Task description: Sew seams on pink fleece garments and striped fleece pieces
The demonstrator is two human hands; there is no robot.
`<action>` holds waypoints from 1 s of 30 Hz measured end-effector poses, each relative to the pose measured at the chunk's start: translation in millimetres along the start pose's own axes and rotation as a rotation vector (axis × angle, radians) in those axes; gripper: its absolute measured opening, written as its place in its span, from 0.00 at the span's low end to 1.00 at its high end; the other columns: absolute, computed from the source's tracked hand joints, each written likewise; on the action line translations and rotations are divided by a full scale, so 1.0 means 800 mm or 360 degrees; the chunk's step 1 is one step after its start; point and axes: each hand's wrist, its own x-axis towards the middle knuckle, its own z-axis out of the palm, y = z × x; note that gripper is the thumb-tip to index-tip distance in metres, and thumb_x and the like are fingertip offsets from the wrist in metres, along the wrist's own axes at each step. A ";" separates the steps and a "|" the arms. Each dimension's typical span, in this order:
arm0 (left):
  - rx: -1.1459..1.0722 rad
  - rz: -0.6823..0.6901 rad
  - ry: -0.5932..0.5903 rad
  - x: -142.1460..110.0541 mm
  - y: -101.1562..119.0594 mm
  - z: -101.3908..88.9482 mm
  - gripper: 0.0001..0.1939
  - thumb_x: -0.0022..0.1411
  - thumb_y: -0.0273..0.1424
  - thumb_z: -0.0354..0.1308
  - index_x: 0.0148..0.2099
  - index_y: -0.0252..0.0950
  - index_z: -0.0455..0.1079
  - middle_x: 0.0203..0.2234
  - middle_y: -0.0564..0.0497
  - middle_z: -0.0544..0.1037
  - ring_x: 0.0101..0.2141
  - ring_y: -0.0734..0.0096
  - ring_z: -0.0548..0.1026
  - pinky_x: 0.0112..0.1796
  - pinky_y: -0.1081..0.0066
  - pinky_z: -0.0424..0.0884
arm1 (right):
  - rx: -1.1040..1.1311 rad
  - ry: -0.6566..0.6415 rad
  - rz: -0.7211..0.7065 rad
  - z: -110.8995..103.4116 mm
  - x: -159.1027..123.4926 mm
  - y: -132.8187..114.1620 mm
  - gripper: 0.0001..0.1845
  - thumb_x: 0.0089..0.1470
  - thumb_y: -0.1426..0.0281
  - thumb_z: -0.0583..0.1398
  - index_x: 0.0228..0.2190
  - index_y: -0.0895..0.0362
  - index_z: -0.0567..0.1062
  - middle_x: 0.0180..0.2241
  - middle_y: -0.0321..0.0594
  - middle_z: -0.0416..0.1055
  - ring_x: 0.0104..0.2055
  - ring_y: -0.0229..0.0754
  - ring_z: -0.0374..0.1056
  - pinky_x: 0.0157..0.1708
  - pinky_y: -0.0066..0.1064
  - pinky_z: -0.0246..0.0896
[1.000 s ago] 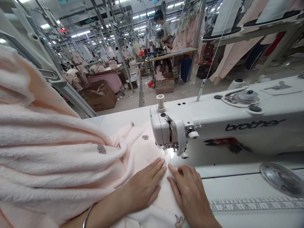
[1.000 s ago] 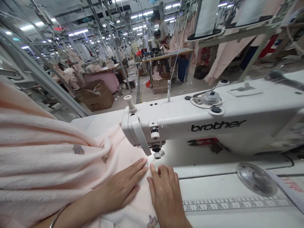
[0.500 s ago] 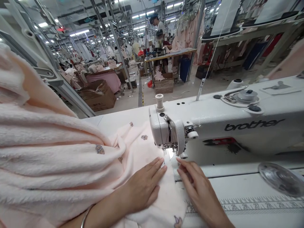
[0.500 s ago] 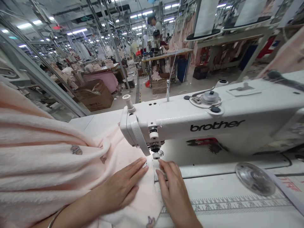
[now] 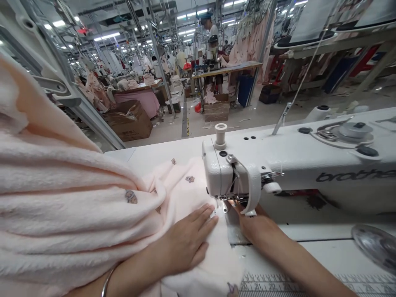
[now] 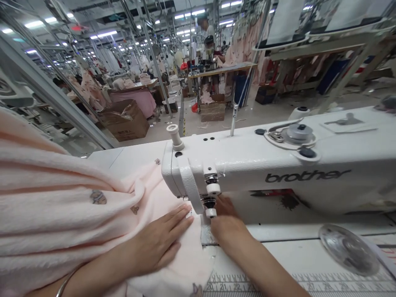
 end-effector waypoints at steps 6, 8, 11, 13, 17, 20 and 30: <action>-0.0004 0.0003 -0.0038 0.002 -0.004 0.001 0.35 0.58 0.25 0.48 0.66 0.27 0.42 0.64 0.36 0.47 0.64 0.54 0.42 0.61 0.56 0.50 | -0.0070 -0.0121 -0.0187 -0.015 -0.050 -0.029 0.32 0.45 0.87 0.45 0.49 0.60 0.69 0.47 0.46 0.68 0.47 0.46 0.63 0.42 0.37 0.62; 0.0003 0.0001 -0.0028 0.004 -0.004 0.000 0.34 0.58 0.25 0.48 0.65 0.27 0.43 0.64 0.36 0.47 0.64 0.55 0.42 0.61 0.56 0.50 | -0.0118 -0.0105 -0.0182 -0.009 -0.054 -0.032 0.29 0.48 0.87 0.45 0.49 0.60 0.70 0.47 0.46 0.67 0.47 0.47 0.62 0.43 0.38 0.60; 0.0009 0.0001 -0.0012 0.008 -0.005 -0.001 0.32 0.58 0.24 0.48 0.64 0.26 0.46 0.63 0.35 0.49 0.63 0.55 0.44 0.61 0.56 0.50 | -0.0133 -0.0095 -0.0150 -0.002 -0.052 -0.030 0.31 0.47 0.88 0.45 0.50 0.60 0.69 0.48 0.46 0.66 0.48 0.48 0.61 0.44 0.39 0.59; -0.0002 -0.0006 0.0007 0.010 -0.006 -0.001 0.32 0.58 0.24 0.48 0.64 0.26 0.47 0.63 0.35 0.50 0.63 0.55 0.45 0.61 0.56 0.51 | -0.0136 -0.0087 -0.0147 0.000 -0.050 -0.028 0.33 0.44 0.90 0.45 0.49 0.60 0.70 0.48 0.46 0.66 0.49 0.49 0.59 0.45 0.40 0.59; -0.0026 -0.0003 0.0053 0.010 -0.008 0.002 0.32 0.58 0.24 0.48 0.64 0.28 0.47 0.63 0.35 0.50 0.63 0.54 0.45 0.61 0.54 0.52 | -0.0147 -0.0075 -0.0139 0.001 -0.051 -0.028 0.34 0.42 0.90 0.45 0.48 0.60 0.70 0.48 0.46 0.66 0.50 0.50 0.59 0.45 0.40 0.59; 0.0011 0.0014 0.0057 0.009 -0.009 0.003 0.32 0.58 0.23 0.48 0.64 0.27 0.46 0.63 0.36 0.50 0.63 0.55 0.45 0.60 0.55 0.52 | -0.0167 -0.0073 -0.0092 0.003 -0.052 -0.030 0.35 0.42 0.90 0.44 0.49 0.60 0.70 0.49 0.45 0.65 0.50 0.50 0.59 0.44 0.41 0.60; 0.0056 0.0045 0.0082 0.015 -0.012 0.000 0.29 0.58 0.23 0.47 0.62 0.28 0.49 0.59 0.35 0.57 0.62 0.52 0.51 0.59 0.53 0.55 | -0.0161 -0.0087 -0.0088 -0.003 -0.052 -0.032 0.33 0.44 0.89 0.45 0.49 0.59 0.70 0.48 0.46 0.66 0.50 0.49 0.61 0.42 0.39 0.65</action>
